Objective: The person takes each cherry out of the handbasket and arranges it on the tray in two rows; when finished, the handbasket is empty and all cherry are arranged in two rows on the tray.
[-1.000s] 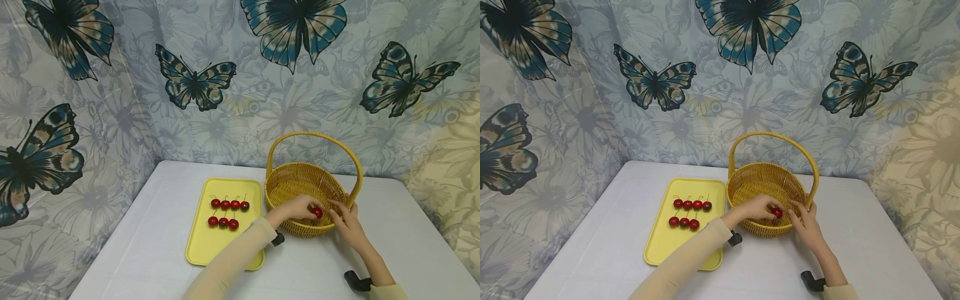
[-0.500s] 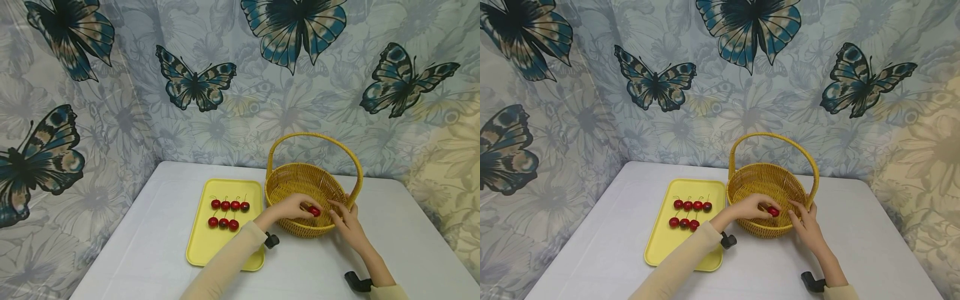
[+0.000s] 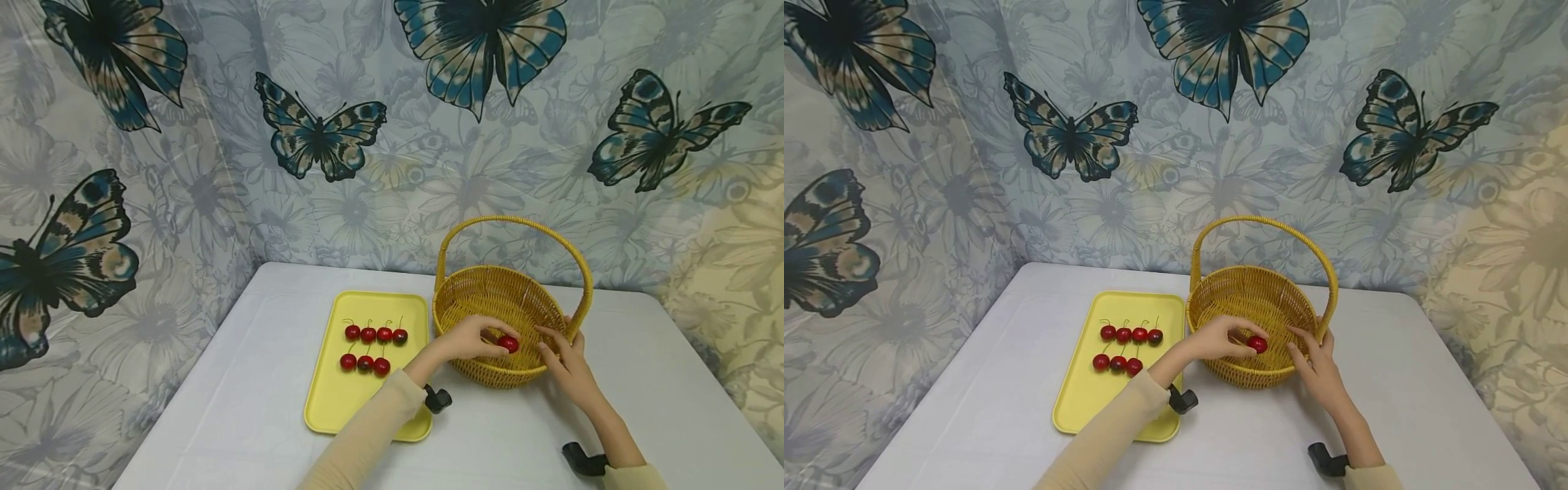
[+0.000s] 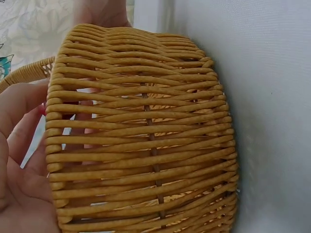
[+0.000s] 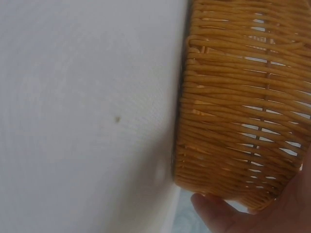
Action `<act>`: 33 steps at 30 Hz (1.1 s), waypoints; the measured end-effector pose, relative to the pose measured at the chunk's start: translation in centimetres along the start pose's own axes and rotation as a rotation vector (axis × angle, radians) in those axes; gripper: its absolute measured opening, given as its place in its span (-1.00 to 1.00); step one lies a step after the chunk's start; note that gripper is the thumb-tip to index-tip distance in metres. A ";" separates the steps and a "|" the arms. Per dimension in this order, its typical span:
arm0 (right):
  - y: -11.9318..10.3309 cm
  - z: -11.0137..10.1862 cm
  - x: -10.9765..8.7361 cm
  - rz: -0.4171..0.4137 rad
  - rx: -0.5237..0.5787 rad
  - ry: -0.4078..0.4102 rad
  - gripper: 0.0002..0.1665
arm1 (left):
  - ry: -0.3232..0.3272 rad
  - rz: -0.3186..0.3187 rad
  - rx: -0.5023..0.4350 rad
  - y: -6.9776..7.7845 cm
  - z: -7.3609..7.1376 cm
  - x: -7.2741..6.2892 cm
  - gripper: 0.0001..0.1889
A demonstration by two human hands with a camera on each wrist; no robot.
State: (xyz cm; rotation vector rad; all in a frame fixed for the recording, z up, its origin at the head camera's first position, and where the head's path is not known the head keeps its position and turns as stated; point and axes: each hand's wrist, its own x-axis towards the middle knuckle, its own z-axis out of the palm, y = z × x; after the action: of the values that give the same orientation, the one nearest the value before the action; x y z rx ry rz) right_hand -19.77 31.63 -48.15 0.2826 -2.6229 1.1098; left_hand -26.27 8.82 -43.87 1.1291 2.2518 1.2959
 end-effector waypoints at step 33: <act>-0.2 -0.2 -0.1 0.016 0.006 -0.019 -0.54 | 0.188 0.114 -0.048 -0.3 -1.4 -6.6 -0.67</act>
State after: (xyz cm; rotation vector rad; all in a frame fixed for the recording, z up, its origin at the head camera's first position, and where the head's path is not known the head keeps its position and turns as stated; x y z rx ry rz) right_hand -19.61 31.65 -47.87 0.2755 -2.6430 1.1255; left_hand -22.99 2.95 -44.08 1.1779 2.3017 1.5520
